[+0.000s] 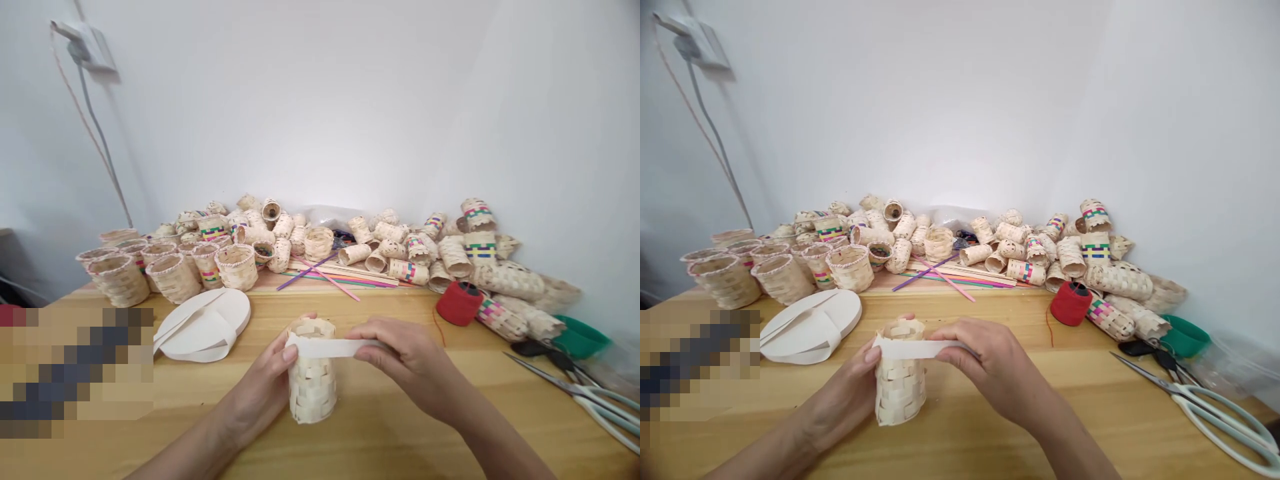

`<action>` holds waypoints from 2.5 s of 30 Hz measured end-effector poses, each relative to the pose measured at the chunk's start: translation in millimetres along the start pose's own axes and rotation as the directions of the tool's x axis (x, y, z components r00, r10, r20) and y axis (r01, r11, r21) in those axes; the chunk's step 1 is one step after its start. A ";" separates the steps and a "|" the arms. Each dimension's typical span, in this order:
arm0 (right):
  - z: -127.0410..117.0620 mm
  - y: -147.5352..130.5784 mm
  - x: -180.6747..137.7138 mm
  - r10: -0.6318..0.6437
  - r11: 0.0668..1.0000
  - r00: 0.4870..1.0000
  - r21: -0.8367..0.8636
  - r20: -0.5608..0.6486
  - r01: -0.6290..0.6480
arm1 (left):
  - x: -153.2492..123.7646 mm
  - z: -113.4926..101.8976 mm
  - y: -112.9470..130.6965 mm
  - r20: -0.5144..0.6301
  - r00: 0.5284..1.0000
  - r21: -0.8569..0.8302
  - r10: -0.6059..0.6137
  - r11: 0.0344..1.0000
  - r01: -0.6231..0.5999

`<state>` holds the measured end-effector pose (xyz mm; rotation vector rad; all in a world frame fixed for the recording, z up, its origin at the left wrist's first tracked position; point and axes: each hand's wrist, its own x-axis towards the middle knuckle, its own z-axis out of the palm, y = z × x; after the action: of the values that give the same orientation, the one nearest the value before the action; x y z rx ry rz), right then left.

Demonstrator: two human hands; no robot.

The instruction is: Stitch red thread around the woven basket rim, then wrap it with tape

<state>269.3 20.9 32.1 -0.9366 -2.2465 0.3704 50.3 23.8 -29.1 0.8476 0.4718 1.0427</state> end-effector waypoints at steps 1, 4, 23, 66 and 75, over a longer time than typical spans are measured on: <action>-1.8 0.3 0.2 -0.017 1.000 1.000 0.019 -0.007 0.017 | -0.6 0.1 0.6 0.009 1.000 -0.008 -0.004 1.000 0.004; -4.5 1.3 0.7 -0.004 0.998 0.999 0.057 -0.039 0.006 | -1.6 0.0 1.4 0.056 0.998 -0.014 0.000 1.000 0.001; 7.7 15.8 3.4 -0.148 0.982 0.981 -0.135 -0.127 0.130 | -4.5 -6.5 3.5 0.223 0.973 0.189 -0.055 0.982 0.013; 10.3 -18.1 19.8 0.166 0.967 0.986 0.200 -0.030 -0.157 | -4.8 6.4 1.4 0.404 0.890 0.911 0.211 -0.003 -0.413; 24.2 -40.1 5.3 -0.042 0.995 0.992 -0.091 -0.121 0.031 | -2.7 5.5 8.7 0.391 0.833 0.920 0.392 -0.194 -0.341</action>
<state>229.2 -3.6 36.2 -0.9365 -2.1793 0.1929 48.1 21.4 -19.0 2.5529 1.1542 1.1320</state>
